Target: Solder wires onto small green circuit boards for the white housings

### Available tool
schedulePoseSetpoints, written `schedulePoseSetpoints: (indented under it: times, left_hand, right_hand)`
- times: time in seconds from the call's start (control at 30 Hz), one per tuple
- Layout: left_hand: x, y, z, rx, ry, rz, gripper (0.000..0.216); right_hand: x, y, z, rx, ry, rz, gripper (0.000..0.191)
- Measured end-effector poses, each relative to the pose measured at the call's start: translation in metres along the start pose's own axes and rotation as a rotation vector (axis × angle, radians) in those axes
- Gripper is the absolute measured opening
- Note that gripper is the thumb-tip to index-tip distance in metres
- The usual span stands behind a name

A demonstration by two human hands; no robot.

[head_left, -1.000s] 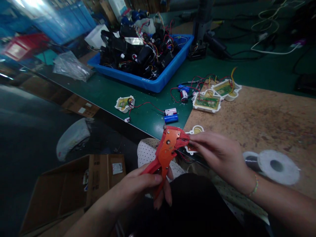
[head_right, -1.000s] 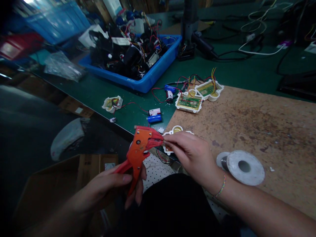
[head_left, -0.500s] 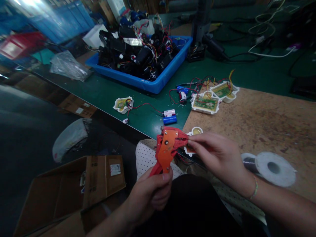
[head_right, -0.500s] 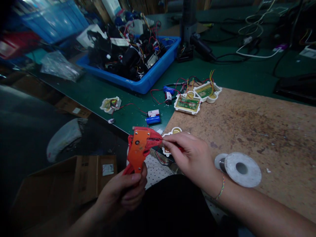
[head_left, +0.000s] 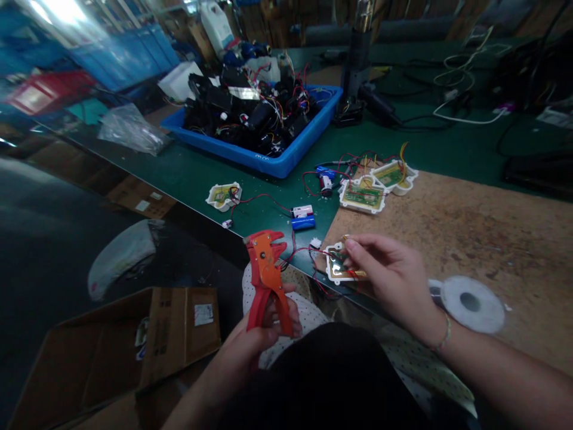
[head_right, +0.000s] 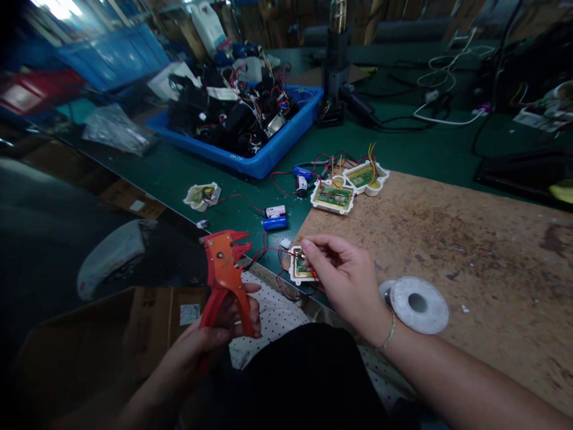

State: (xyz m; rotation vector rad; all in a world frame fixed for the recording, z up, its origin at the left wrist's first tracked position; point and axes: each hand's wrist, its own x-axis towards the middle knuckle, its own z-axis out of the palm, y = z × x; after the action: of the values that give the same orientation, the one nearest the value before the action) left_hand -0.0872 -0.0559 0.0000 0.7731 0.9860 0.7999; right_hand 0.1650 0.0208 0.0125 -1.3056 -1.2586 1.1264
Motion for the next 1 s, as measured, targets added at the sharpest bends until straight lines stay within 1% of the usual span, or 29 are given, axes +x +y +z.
schedulePoseSetpoints:
  times: [0.07,0.13,0.2,0.23,0.27,0.3,0.33,0.37,0.4,0.43,0.47,0.5,0.6,0.7,0.77,0.83,0.9,0.93,1.0]
  left_hand:
    - [-0.002,0.005,-0.008,0.199,0.123,-0.029,0.061]
    - [-0.002,0.013,-0.016,0.481,0.264,-0.048,0.056]
    - [0.000,0.023,-0.026,0.777,0.381,-0.025,0.056]
    - [0.002,0.029,-0.031,0.917,0.429,0.011,0.058]
    - [0.004,0.033,-0.037,1.049,0.475,0.060,0.062]
    - [0.008,0.038,-0.042,1.172,0.523,0.107,0.065]
    - [0.012,0.042,-0.047,1.290,0.575,0.137,0.067]
    - [0.017,0.046,-0.052,1.398,0.627,0.150,0.068]
    - [0.023,0.050,-0.055,1.494,0.678,0.148,0.067]
    - [0.029,0.053,-0.058,1.570,0.727,0.143,0.066]
    - [0.036,0.057,-0.060,1.619,0.766,0.152,0.064]
    - [0.043,0.060,-0.061,1.639,0.798,0.181,0.062]
    - [0.065,0.065,-0.061,1.600,0.824,0.310,0.058]
    - [0.082,0.065,-0.062,1.544,0.811,0.408,0.051]
    - [0.089,0.063,-0.063,1.498,0.805,0.477,0.043]
    - [0.092,0.062,-0.068,1.438,0.813,0.543,0.034]
    - [0.093,0.064,-0.078,1.372,0.856,0.601,0.027]
    - [0.094,0.067,-0.084,1.340,0.886,0.625,0.026]
    - [0.097,0.075,-0.100,1.290,0.939,0.662,0.026]
  right_hand:
    - [0.002,0.001,0.001,0.031,0.086,-0.081,0.033]
    - [0.002,0.002,0.001,0.007,0.196,-0.217,0.048]
    - [-0.001,0.001,-0.001,-0.096,0.290,-0.363,0.060]
    - [-0.003,-0.001,-0.001,-0.179,0.321,-0.438,0.061]
    - [-0.007,-0.002,-0.002,-0.278,0.322,-0.523,0.059]
    - [-0.010,-0.004,-0.002,-0.396,0.267,-0.613,0.055]
    - [-0.014,-0.006,-0.002,-0.536,0.162,-0.696,0.049]
    - [-0.018,-0.007,-0.001,-0.690,0.028,-0.760,0.042]
    - [-0.021,-0.008,0.000,-0.844,-0.105,-0.796,0.036]
    - [-0.023,-0.009,0.001,-0.985,-0.212,-0.802,0.033]
    - [-0.025,-0.009,0.002,-1.106,-0.272,-0.786,0.032]
    - [-0.026,-0.009,0.003,-1.201,-0.280,-0.759,0.032]
    - [-0.021,-0.013,-0.002,-1.384,-0.206,-0.696,0.029]
    - [-0.014,-0.020,-0.012,-1.536,-0.046,-0.622,0.031]
    - [-0.013,-0.023,-0.017,-1.594,0.045,-0.562,0.034]
    - [-0.016,-0.025,-0.017,-1.596,0.087,-0.545,0.036]
    - [-0.023,-0.026,-0.011,-1.540,0.107,-0.590,0.038]
    - [-0.026,-0.027,-0.006,-1.495,0.108,-0.624,0.037]
    - [-0.029,-0.031,0.008,-1.401,0.065,-0.674,0.032]
